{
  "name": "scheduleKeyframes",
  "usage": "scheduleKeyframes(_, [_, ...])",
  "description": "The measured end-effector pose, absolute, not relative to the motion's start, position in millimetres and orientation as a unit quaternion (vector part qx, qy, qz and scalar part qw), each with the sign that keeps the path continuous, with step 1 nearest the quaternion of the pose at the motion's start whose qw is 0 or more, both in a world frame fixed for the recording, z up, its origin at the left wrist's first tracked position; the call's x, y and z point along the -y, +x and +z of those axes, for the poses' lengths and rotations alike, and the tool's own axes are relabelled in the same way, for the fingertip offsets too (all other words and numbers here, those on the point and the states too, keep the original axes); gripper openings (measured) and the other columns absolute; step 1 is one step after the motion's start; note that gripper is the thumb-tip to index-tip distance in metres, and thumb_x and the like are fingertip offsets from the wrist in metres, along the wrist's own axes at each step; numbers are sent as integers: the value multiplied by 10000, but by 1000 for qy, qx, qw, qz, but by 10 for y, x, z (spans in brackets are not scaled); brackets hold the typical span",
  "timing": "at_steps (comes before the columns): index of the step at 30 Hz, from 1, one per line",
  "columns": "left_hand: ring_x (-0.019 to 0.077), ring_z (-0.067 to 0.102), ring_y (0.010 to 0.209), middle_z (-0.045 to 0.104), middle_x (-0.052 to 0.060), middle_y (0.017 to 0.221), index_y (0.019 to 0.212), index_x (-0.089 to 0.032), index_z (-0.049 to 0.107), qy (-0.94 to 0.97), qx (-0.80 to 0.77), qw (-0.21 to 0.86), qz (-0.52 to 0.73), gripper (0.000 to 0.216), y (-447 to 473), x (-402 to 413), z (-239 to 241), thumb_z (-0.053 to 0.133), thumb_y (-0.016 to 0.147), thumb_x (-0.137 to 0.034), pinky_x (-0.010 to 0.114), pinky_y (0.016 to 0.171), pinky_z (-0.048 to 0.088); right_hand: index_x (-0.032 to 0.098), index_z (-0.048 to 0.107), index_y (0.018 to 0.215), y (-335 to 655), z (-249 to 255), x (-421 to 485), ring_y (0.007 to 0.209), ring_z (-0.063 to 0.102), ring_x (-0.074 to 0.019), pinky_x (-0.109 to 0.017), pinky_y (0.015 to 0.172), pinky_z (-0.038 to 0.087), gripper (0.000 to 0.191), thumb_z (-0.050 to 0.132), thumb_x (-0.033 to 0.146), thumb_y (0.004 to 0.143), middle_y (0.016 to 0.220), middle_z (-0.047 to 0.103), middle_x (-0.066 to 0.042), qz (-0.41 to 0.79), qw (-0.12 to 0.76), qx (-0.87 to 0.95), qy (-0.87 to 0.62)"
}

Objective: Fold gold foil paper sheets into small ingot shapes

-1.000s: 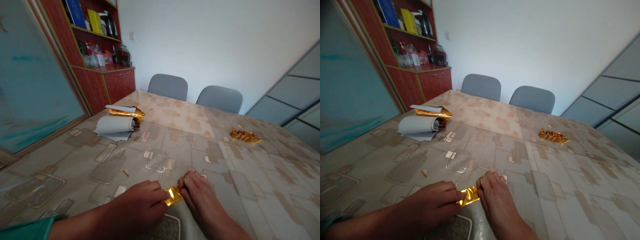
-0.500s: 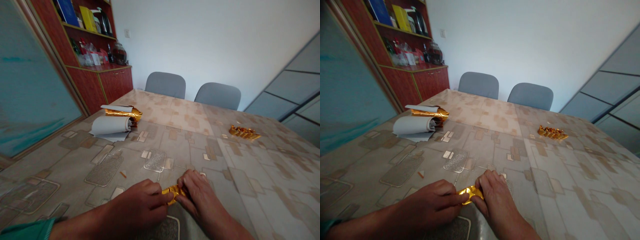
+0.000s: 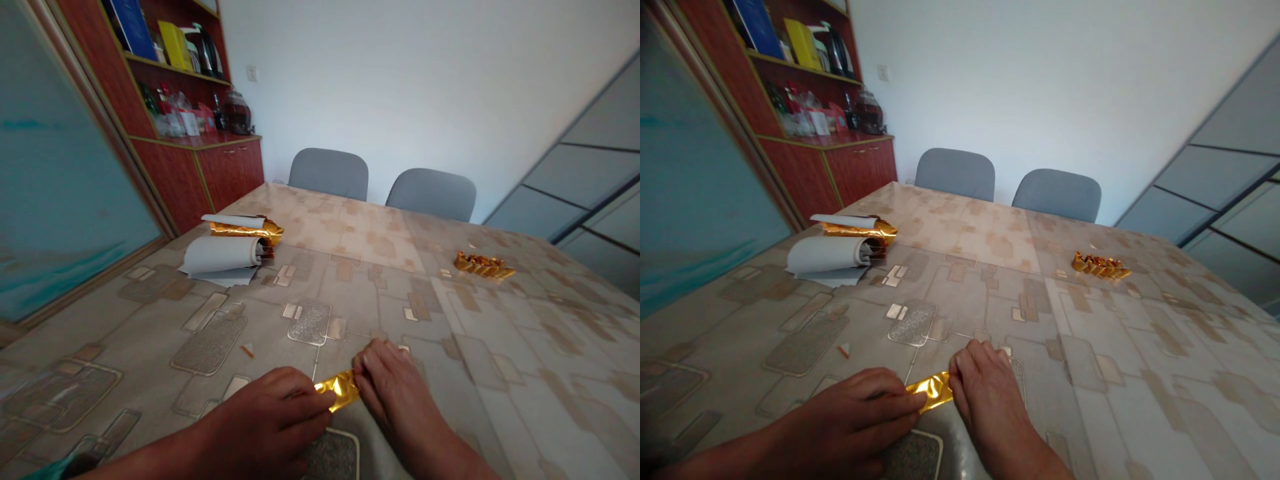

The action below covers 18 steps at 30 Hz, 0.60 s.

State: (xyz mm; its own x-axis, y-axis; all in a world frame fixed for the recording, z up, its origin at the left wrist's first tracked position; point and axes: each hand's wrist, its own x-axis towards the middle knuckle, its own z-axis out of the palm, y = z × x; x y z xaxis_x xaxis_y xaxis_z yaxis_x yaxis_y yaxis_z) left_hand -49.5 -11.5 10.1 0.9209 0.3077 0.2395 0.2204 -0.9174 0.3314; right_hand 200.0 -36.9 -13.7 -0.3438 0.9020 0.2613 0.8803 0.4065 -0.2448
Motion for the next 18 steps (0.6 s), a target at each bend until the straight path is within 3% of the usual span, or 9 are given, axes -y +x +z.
scheduleKeyframes(2, [198, 632, 959, 732, 10, 1089, 1233, -242, 612, 967, -145, 160, 134, 283, -482, 90, 122, 551, 979, -133, 323, 910, 501, 220, 557, 893, 2001, -139, 364, 789, 610, -255, -364, 691, 421, 127, 645, 131, 916, 865, 635, -35, 40, 186, 816, -546])
scheduleKeyframes(5, [172, 616, 887, 729, -23, 998, 965, -234, 653, 955, -170, 199, 138, 93, -402, 15, 140, 585, 993, -176, 295, 843, 477, 221, 582, 981, 2003, -107, 359, 810, 627, -253, -360, 703, 412, 169, 679, 124, 882, 895, 651, -29, 70, 192, 810, -550])
scheduleKeyframes(7, [181, 593, 867, 701, -12, 951, 857, -209, 627, 938, -241, 206, 139, 129, -315, -34, 139, 617, 985, -213, 309, 806, 451, 228, 597, 984, 2003, -78, 354, 822, 632, -253, -359, 710, 403, 180, 693, 125, 872, 896, 653, -23, 85, 191, 805, -556])
scheduleKeyframes(11, [251, 535, 955, 614, 40, 1032, 972, -192, 609, 889, -391, 202, 128, 212, -162, -54, 107, 748, 855, -301, 360, 792, 415, 233, 618, 964, 1993, -14, 341, 856, 622, -251, -358, 727, 402, 175, 702, 110, 873, 928, 646, -28, 109, 190, 804, -553])
scheduleKeyframes(18, [234, 509, 947, 572, 25, 988, 895, -195, 566, 871, -395, 266, 124, 147, -115, 25, 69, 699, 835, -176, 347, 800, 391, 215, 592, 840, 1972, 56, 312, 884, 575, -226, -353, 758, 382, 183, 726, 97, 883, 929, 630, -12, 138, 207, 807, -535])
